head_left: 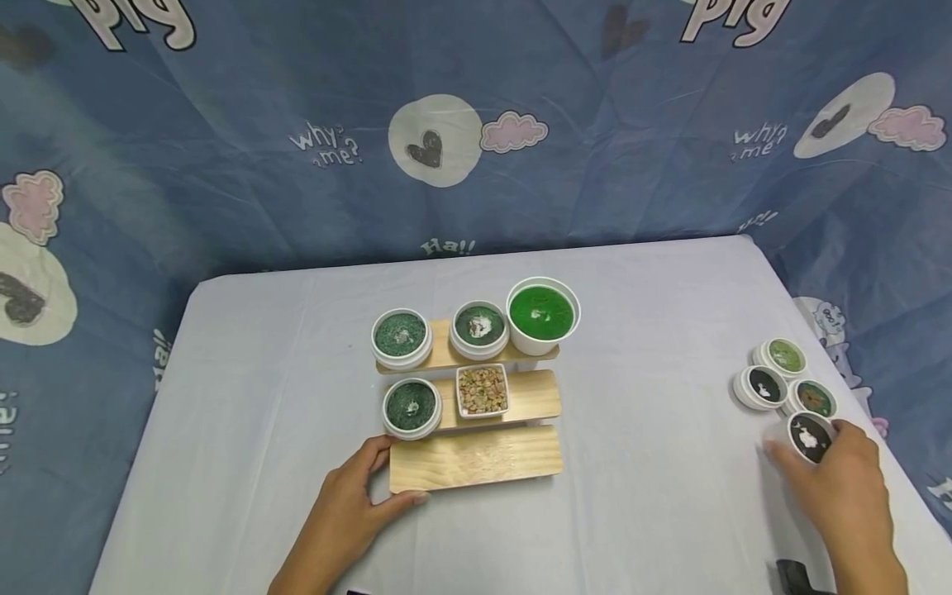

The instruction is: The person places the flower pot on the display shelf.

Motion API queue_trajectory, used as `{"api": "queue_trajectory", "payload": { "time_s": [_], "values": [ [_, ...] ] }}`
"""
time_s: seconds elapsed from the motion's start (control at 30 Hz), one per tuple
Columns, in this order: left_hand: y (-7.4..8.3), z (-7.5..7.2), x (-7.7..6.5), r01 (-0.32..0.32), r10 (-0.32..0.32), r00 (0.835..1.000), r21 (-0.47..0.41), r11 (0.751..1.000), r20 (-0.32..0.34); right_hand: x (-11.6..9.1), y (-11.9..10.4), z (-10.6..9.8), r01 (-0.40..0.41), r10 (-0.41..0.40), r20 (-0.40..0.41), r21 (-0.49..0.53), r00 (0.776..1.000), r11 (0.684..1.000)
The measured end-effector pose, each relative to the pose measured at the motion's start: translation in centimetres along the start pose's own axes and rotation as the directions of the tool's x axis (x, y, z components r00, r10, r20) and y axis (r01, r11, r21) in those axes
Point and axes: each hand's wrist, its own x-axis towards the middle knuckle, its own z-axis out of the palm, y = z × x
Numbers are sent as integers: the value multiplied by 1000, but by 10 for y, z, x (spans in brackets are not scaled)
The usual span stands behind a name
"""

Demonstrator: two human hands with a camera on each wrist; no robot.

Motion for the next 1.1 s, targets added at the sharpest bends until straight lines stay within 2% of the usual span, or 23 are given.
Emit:
{"api": "queue_trajectory", "payload": {
  "time_s": [0.23, 0.43, 0.7, 1.1],
  "values": [
    [0, 0, 0, -8, 8, 1000, 1, 1000, -1, 0, 0, 2, -30, 30, 18, 49, 999, 998],
    [0, -1, 1, 0, 0, 1000, -4, 1000, 11, -1, 5, 3, 31, -30, -17, 74, 999, 997],
    [0, 0, 0, 7, -7, 1000, -8, 1000, 10, -2, 8, 2, 125, -124, -25, 31, 992, 992],
    [1, 0, 0, 9, -9, 1000, -1, 1000, 3, -6, 9, 2, 132, -129, -62, 54, 990, 990]
  ]
}}
